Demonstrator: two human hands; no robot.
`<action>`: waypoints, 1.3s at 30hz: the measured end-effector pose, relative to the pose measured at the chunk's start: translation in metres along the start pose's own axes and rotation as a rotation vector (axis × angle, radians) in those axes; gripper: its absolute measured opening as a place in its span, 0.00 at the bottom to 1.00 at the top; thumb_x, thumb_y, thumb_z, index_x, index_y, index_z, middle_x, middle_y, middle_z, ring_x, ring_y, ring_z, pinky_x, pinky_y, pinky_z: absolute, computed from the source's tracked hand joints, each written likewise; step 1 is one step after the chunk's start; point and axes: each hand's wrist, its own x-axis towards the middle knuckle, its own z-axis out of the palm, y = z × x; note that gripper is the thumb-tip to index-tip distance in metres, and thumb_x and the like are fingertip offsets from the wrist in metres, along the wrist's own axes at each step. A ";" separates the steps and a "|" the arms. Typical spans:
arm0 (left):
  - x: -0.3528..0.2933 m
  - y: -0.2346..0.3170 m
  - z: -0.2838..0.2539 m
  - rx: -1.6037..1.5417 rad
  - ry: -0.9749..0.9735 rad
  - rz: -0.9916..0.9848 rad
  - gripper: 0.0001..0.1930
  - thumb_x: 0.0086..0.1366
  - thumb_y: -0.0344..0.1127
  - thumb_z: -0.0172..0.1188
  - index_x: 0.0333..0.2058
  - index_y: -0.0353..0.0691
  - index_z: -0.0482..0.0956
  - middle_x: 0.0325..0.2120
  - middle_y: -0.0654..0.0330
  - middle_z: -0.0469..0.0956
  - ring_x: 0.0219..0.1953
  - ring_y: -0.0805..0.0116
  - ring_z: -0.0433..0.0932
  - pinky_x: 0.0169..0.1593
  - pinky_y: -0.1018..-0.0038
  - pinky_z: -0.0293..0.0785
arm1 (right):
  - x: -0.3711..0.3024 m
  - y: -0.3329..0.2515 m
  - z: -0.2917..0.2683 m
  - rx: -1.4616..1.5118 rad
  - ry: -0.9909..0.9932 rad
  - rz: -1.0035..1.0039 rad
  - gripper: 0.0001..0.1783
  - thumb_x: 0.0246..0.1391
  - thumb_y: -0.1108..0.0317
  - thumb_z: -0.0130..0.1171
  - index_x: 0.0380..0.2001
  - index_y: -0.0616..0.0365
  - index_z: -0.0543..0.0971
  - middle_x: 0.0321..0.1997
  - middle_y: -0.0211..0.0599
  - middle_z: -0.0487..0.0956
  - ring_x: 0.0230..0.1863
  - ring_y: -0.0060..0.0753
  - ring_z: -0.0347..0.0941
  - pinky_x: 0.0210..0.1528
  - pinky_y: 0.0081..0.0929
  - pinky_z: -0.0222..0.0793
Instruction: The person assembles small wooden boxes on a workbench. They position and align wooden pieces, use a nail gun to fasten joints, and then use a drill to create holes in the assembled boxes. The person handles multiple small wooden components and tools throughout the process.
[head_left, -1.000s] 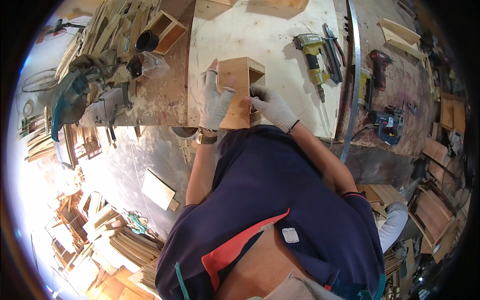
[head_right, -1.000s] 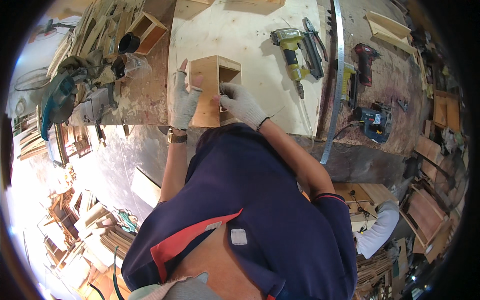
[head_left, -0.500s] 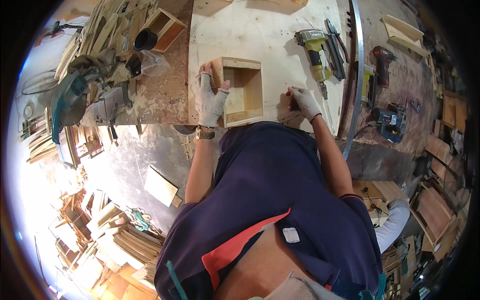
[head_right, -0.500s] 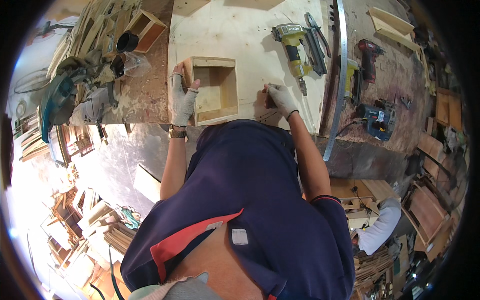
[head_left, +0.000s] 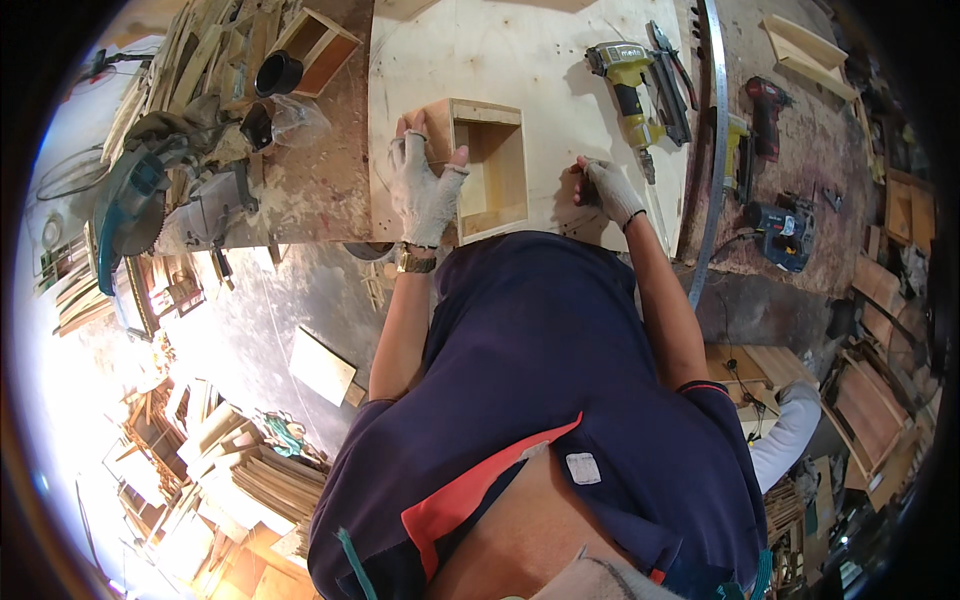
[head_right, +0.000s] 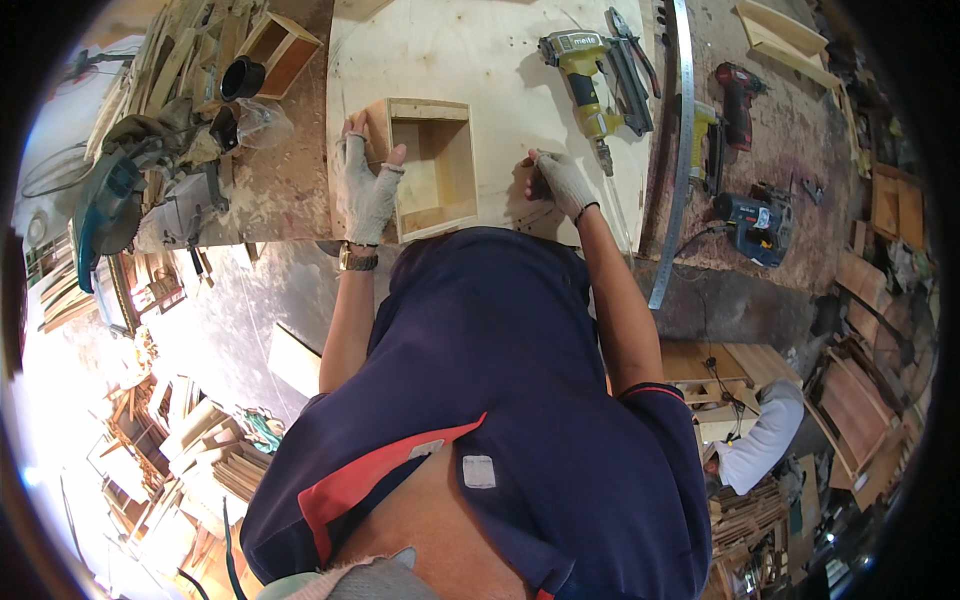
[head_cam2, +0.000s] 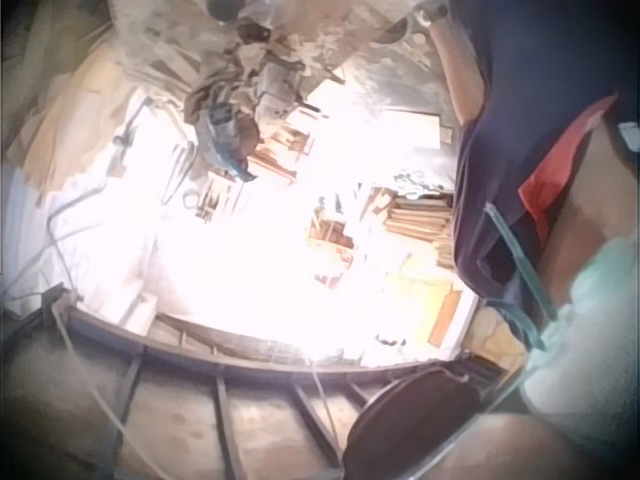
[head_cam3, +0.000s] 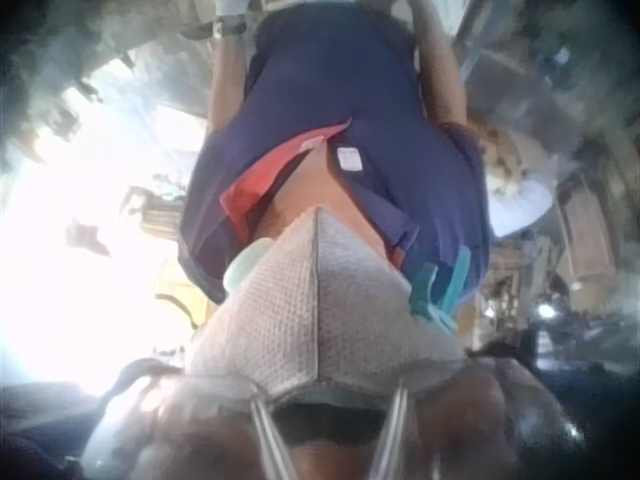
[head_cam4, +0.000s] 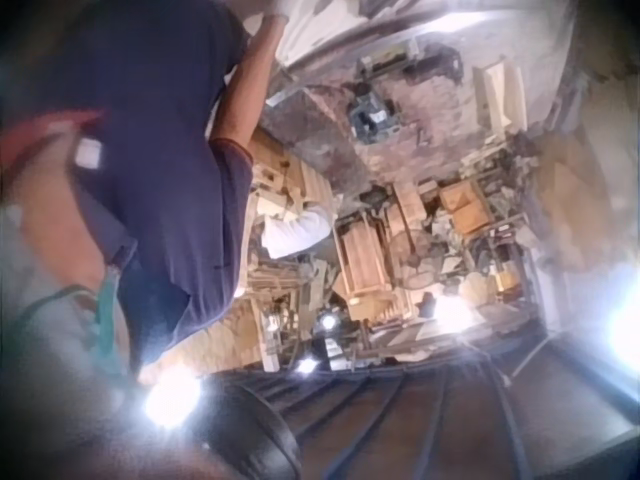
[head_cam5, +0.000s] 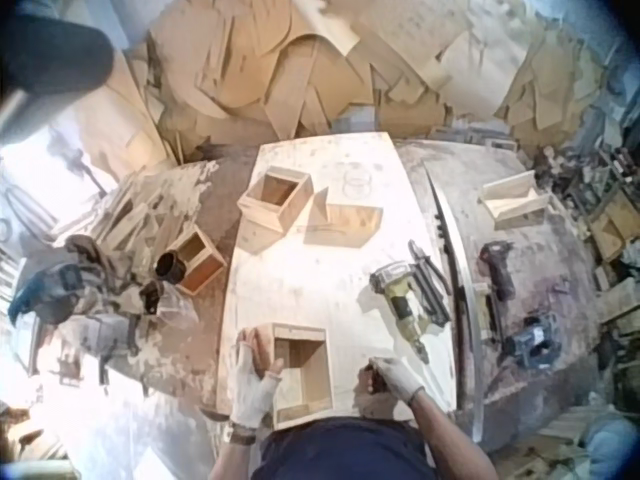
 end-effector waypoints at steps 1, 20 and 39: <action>-0.001 0.002 0.002 0.030 0.015 0.012 0.43 0.62 0.53 0.71 0.71 0.44 0.66 0.69 0.39 0.64 0.68 0.40 0.66 0.68 0.55 0.67 | 0.000 0.000 0.000 0.006 0.002 0.006 0.23 0.72 0.52 0.59 0.43 0.66 0.81 0.23 0.34 0.75 0.22 0.34 0.78 0.28 0.33 0.79; -0.010 0.051 0.037 0.323 0.064 0.086 0.45 0.57 0.55 0.72 0.69 0.41 0.68 0.67 0.38 0.63 0.61 0.38 0.68 0.64 0.48 0.67 | -0.002 -0.001 0.000 0.053 -0.007 0.042 0.22 0.71 0.52 0.60 0.41 0.65 0.80 0.23 0.33 0.76 0.21 0.34 0.78 0.27 0.35 0.79; -0.010 0.050 0.032 0.247 0.034 0.066 0.47 0.58 0.55 0.74 0.71 0.42 0.66 0.69 0.37 0.60 0.67 0.37 0.63 0.67 0.47 0.64 | -0.004 -0.001 0.002 0.010 -0.011 0.003 0.23 0.70 0.50 0.61 0.41 0.64 0.80 0.22 0.36 0.79 0.21 0.32 0.78 0.28 0.33 0.80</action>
